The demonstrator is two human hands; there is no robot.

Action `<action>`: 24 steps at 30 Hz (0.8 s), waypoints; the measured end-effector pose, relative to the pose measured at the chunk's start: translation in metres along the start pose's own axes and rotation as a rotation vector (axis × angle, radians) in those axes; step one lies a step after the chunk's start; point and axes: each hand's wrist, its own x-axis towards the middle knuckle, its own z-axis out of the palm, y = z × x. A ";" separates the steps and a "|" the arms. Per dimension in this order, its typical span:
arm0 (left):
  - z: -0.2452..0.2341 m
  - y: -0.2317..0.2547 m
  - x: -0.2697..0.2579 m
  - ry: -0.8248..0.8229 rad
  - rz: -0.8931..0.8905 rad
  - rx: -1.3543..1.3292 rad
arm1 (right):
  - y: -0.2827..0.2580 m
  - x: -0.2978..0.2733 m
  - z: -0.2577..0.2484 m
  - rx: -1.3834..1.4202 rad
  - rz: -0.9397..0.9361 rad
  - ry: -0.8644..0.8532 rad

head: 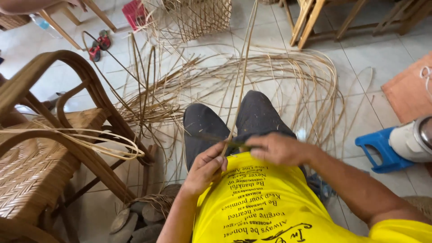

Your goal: Splitting long rattan strips into thinner pieces using a hand knife for weaving

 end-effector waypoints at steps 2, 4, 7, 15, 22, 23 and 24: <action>0.005 -0.005 -0.004 0.003 0.011 -0.010 | 0.017 0.005 -0.015 0.029 -0.016 0.043; 0.001 -0.010 -0.004 0.008 0.024 0.006 | 0.042 0.027 -0.036 0.030 0.012 0.306; -0.002 -0.015 -0.003 0.023 0.017 0.028 | -0.016 0.005 -0.003 -0.042 0.035 0.094; 0.019 0.010 -0.014 0.099 -0.097 0.029 | -0.009 0.018 -0.025 -0.108 0.102 0.194; 0.002 -0.007 -0.011 0.017 0.005 -0.013 | -0.006 0.011 -0.009 -0.045 -0.067 0.034; 0.000 -0.008 -0.013 0.018 0.010 -0.007 | 0.001 0.017 -0.015 -0.048 -0.075 0.036; -0.002 -0.009 -0.015 0.023 0.019 -0.028 | 0.008 0.023 -0.022 0.041 -0.048 0.126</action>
